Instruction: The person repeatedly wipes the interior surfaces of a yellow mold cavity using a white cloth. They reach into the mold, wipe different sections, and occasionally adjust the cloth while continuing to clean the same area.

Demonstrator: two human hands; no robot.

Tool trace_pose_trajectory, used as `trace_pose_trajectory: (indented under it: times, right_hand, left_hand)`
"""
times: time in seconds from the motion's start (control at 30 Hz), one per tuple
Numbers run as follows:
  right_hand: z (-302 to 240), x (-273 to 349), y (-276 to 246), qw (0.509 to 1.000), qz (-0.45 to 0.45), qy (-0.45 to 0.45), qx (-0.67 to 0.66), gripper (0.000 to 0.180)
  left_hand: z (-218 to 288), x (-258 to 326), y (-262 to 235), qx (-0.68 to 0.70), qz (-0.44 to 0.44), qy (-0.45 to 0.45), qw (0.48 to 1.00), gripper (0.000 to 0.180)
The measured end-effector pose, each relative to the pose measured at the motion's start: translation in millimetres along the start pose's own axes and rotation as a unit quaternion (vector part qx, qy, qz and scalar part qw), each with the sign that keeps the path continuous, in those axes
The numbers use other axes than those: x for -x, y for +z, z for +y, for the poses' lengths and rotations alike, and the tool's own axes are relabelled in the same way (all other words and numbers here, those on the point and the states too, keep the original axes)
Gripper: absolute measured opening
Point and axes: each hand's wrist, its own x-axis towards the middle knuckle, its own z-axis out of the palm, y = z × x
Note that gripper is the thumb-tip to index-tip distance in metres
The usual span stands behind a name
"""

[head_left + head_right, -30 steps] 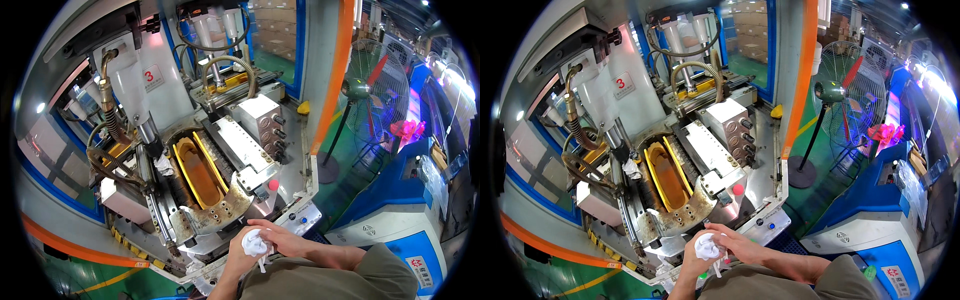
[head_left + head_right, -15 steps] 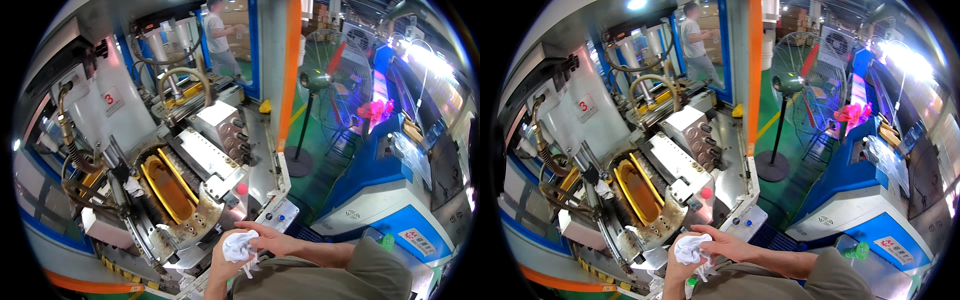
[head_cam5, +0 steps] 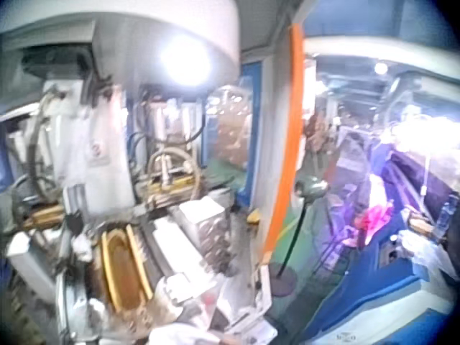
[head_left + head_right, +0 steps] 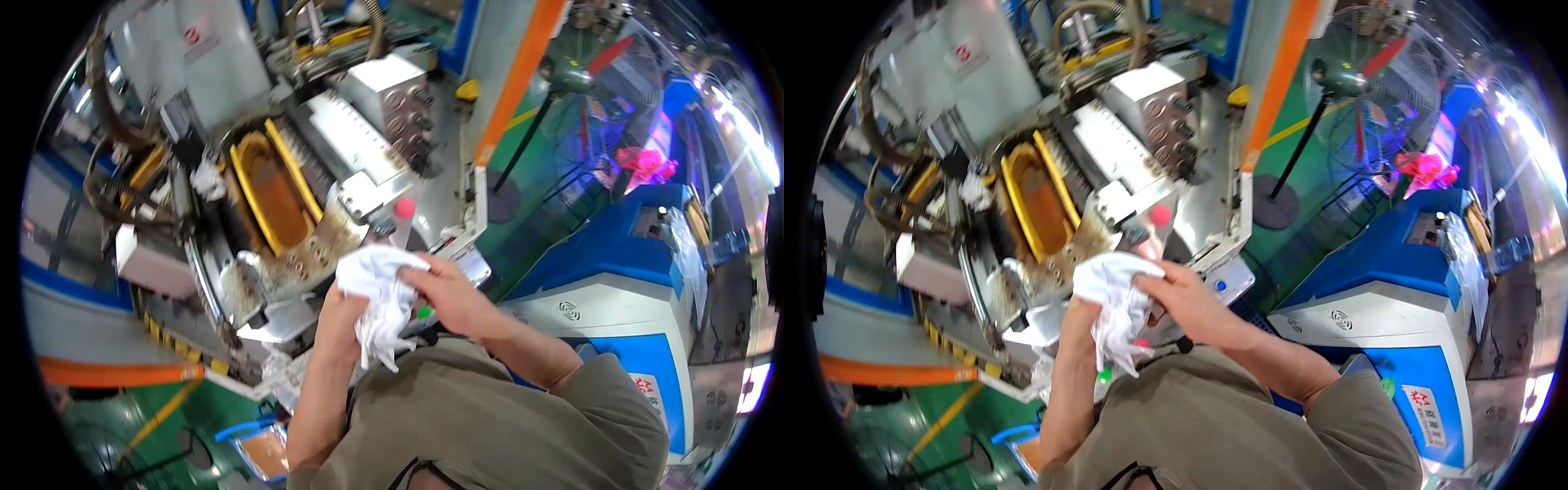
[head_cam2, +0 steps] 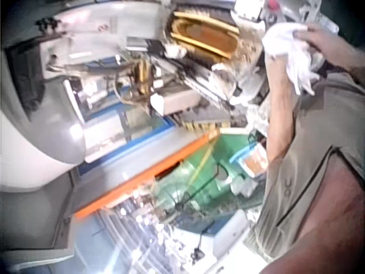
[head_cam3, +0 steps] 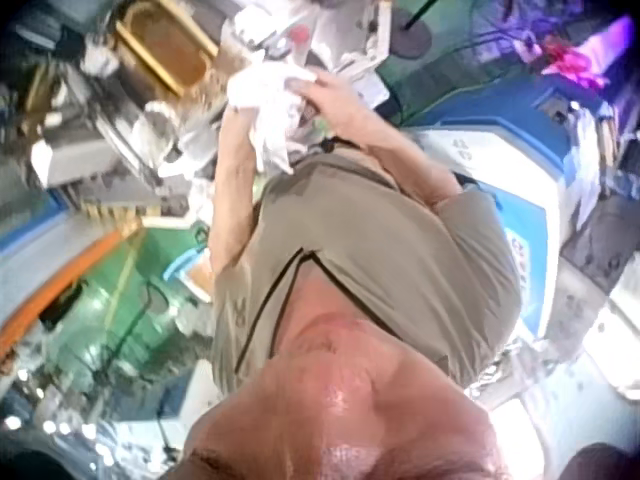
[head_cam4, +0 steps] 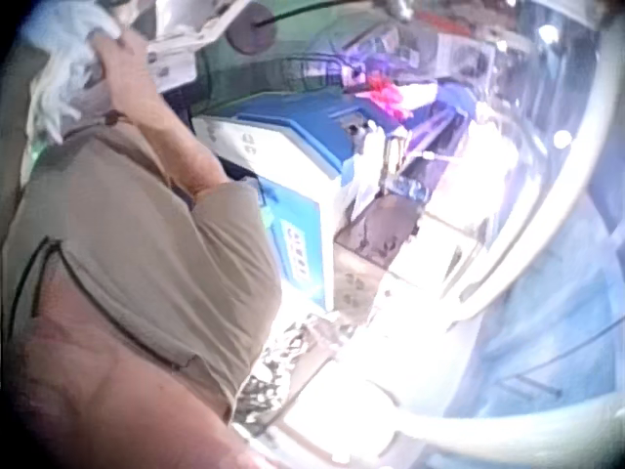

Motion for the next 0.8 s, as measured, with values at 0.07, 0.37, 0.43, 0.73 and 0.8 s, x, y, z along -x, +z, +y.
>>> trace_pose_trajectory:
  times: [0.07, 0.37, 0.43, 0.73, 0.8]
  right_hand:
    - [1, -8, 8, 0.999, -0.032, 0.011, -0.029, 0.026]
    - [0, -24, 22, 0.996, -0.060, 0.046, -0.053, 0.024]
    - [3, -31, 23, 0.996, -0.064, 0.033, -0.049, 0.026]
    - [10, -42, 29, 0.992, -0.065, -0.076, 0.083, 0.024]
    - [4, -36, 38, 0.981, -0.073, -0.114, 0.137, 0.023]
  left_hand:
    - [3, 5, -12, 0.051, 0.009, -0.005, 0.999, 0.050]
    - [4, 21, -26, 0.203, 0.052, 0.021, 0.978, 0.051]
    - [5, 19, -27, 0.175, 0.093, 0.017, 0.980, 0.052]
    - [5, 32, -17, -0.029, 0.102, 0.137, 0.985, 0.069]
    - [3, 30, -13, -0.175, 0.139, 0.199, 0.954, 0.084]
